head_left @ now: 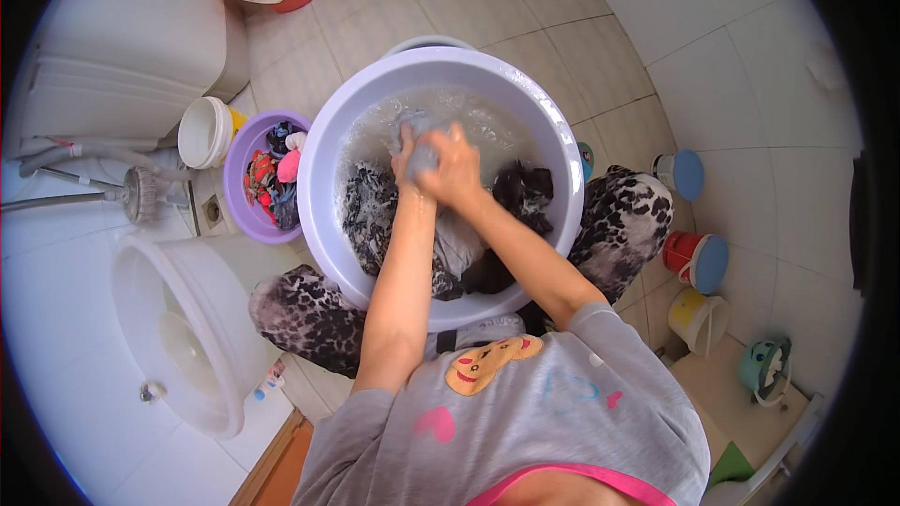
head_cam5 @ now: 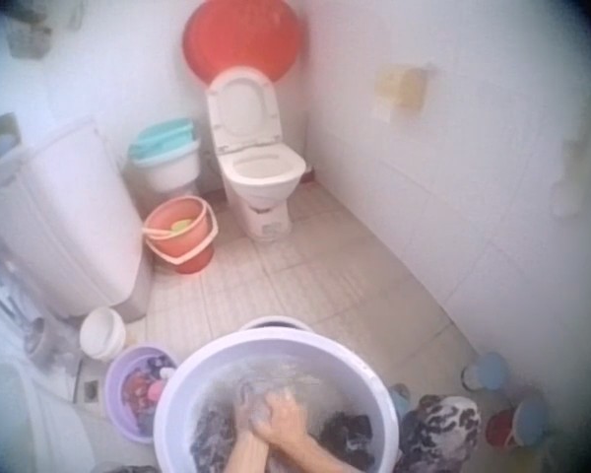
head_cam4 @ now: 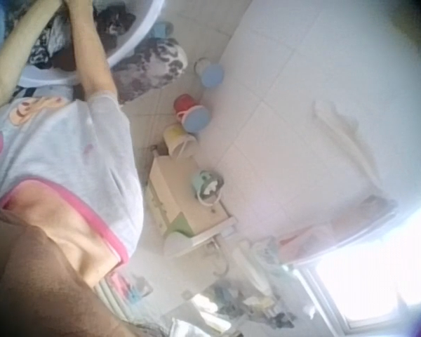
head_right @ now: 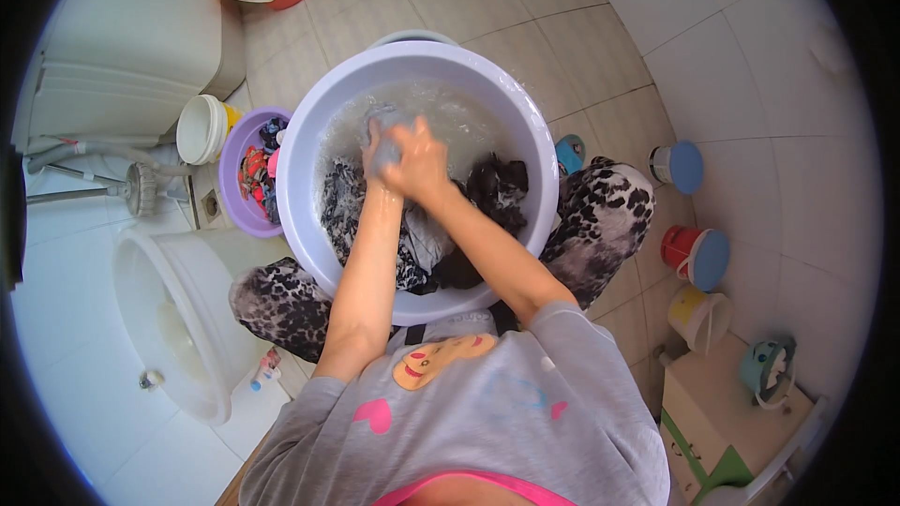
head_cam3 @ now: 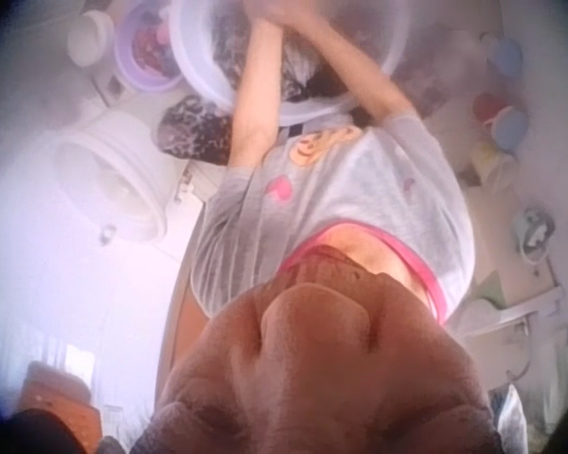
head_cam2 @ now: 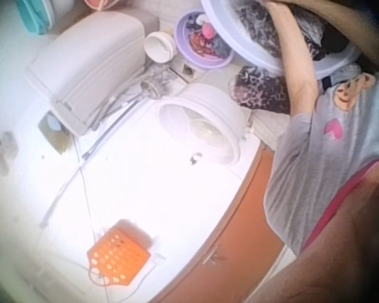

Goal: The person washes dark-colored clothes in a white bucket of soapy water using a pink brush and by rubbing the fabric together by hand.

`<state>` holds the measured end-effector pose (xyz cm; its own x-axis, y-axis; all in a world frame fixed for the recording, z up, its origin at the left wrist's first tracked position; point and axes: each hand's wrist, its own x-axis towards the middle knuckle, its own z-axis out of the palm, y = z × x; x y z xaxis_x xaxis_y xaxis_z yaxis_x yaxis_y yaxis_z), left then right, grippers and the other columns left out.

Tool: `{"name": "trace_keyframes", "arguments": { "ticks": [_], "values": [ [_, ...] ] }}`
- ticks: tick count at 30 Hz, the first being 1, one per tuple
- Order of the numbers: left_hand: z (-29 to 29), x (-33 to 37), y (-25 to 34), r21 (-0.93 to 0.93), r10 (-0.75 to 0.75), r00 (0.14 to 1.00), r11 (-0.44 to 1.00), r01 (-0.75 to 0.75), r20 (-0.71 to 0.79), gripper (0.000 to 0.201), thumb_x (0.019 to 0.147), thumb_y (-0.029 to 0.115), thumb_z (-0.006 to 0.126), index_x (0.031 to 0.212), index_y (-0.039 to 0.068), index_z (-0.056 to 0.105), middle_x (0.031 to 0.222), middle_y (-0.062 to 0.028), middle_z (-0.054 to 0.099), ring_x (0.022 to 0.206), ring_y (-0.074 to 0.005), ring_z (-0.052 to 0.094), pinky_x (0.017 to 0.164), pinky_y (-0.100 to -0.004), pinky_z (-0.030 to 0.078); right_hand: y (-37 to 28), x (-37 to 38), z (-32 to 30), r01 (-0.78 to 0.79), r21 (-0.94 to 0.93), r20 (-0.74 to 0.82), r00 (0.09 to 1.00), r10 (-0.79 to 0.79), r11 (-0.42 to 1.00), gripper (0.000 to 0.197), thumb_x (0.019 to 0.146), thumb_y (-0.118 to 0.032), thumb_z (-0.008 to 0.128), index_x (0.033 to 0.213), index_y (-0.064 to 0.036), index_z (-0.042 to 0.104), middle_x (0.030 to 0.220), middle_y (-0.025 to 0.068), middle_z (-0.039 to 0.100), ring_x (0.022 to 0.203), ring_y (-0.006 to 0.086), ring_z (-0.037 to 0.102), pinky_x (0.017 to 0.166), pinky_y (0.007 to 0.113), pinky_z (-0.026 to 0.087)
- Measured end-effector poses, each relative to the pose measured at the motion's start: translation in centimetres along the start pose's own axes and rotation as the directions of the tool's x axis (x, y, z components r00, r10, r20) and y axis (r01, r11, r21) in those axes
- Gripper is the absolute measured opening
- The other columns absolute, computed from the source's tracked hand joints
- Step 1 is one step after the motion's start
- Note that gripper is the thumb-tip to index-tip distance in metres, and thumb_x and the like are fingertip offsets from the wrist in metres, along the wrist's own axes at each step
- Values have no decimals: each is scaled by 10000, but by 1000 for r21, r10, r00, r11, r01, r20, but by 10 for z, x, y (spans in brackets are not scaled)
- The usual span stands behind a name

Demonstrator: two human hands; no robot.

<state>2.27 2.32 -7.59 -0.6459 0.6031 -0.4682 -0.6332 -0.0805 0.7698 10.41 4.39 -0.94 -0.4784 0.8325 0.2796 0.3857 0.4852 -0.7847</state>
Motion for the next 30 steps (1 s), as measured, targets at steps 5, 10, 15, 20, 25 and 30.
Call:
{"name": "trace_keyframes", "arguments": {
  "ticks": [5,10,15,20,25,30],
  "values": [
    [-7,2,12,-43,-118,993,992,119,30,441,783,467,517,834,32,573,760,-37,560,624,-125,522,544,-293,442,-11,-7,16,88,88,-239,969,-65,992,174,545,-168,566,696,-88,533,689,134,515,628,338,536,543,399,450],
    [-17,15,-11,-432,-154,973,876,215,171,351,814,364,501,885,24,552,815,-35,558,683,-138,525,631,-268,432,35,14,9,-21,-73,-28,999,19,997,166,586,-144,564,736,-76,540,717,138,528,694,342,539,626,406,447],
    [-33,10,8,525,392,920,785,-328,-12,270,766,119,559,1002,2,502,1071,-116,474,945,-210,476,818,-319,379,57,11,13,-254,-288,-58,967,248,923,366,664,-101,537,1028,-95,498,991,155,450,856,350,517,689,421,442],
    [-46,22,6,631,309,951,742,-228,-19,402,726,-18,522,1116,43,446,1174,-121,396,1058,-272,410,905,-334,323,76,7,-1,153,-418,623,766,160,895,373,690,-117,526,1053,-199,511,1001,150,453,768,342,549,634,424,457],
    [1,-14,32,-149,-212,972,969,196,-103,581,769,127,546,1262,159,241,1127,-92,414,958,-247,461,732,-367,440,20,1,20,-157,75,-92,982,164,985,293,634,-26,508,921,-83,518,874,163,493,856,340,501,709,388,430],
    [-25,8,33,-249,-317,737,800,546,598,347,806,256,510,1086,68,425,936,-81,513,835,-212,512,694,-378,443,-58,-42,-3,231,131,19,972,-236,964,289,624,-164,598,900,-86,561,804,130,493,578,284,535,497,344,445]
  ]
}}
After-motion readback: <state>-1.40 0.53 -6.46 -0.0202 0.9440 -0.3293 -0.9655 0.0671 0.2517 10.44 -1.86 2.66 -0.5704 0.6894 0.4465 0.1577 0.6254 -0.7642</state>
